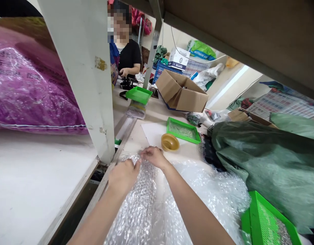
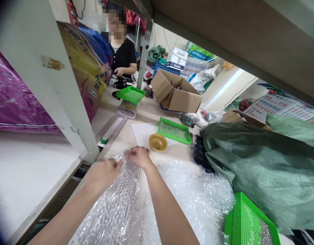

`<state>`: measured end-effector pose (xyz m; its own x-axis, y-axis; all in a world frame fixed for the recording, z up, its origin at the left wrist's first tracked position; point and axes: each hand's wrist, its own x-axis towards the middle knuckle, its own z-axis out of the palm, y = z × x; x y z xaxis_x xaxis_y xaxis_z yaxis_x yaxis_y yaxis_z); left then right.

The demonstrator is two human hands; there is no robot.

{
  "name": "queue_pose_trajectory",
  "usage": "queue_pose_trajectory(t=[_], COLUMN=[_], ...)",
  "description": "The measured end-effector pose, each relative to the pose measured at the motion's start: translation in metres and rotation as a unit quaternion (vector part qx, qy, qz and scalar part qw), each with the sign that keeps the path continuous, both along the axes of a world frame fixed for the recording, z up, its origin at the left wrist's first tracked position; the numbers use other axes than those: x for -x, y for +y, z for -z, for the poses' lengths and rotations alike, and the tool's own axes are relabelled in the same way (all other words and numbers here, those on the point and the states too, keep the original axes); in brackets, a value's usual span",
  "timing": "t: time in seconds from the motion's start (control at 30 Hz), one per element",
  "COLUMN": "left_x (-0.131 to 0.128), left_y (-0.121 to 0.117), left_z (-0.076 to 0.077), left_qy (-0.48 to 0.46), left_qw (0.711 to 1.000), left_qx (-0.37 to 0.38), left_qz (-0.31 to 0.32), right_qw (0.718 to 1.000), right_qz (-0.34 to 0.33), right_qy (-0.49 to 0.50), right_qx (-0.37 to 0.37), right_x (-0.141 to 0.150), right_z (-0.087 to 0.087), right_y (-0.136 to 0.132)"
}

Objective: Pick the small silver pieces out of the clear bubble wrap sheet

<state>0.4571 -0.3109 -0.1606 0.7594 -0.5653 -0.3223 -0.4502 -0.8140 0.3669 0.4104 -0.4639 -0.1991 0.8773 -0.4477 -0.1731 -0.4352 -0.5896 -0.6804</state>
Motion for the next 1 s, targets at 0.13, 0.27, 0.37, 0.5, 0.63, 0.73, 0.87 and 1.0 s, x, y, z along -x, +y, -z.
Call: queue_pose_trajectory(t=[0.13, 0.27, 0.37, 0.5, 0.63, 0.73, 0.87, 1.0], left_x=[-0.008, -0.012, -0.009, 0.000, 0.012, 0.022, 0.040, 0.052], left_y=[-0.012, -0.024, -0.018, 0.002, 0.019, 0.033, 0.059, 0.071], left_z=[-0.004, 0.005, 0.014, 0.023, 0.027, 0.029, 0.033, 0.031], left_qy=[-0.024, -0.026, -0.029, -0.034, -0.020, -0.010, 0.023, 0.060], left_qw=[0.999, 0.996, 0.997, 0.997, 0.995, 0.993, 0.983, 0.982], left_qx=[-0.018, -0.006, 0.013, 0.053, 0.097, 0.121, 0.181, 0.172], left_qz=[0.032, 0.082, 0.076, 0.044, 0.016, 0.002, -0.031, -0.052], right_qw=[0.999, 0.997, 0.994, 0.990, 0.988, 0.988, 0.990, 0.993], right_qz=[-0.007, 0.005, 0.022, 0.050, 0.051, 0.051, 0.048, 0.054], right_qy=[-0.011, -0.007, 0.008, 0.025, 0.031, 0.030, 0.029, 0.019], right_qx=[0.031, 0.077, 0.105, 0.131, 0.141, 0.142, 0.132, 0.106], right_x=[0.001, -0.001, -0.004, -0.007, -0.005, -0.003, -0.002, -0.003], right_z=[0.007, 0.011, 0.015, 0.017, 0.017, 0.017, 0.017, 0.016], right_y=[0.000, 0.003, 0.010, 0.020, 0.027, 0.028, 0.029, 0.028])
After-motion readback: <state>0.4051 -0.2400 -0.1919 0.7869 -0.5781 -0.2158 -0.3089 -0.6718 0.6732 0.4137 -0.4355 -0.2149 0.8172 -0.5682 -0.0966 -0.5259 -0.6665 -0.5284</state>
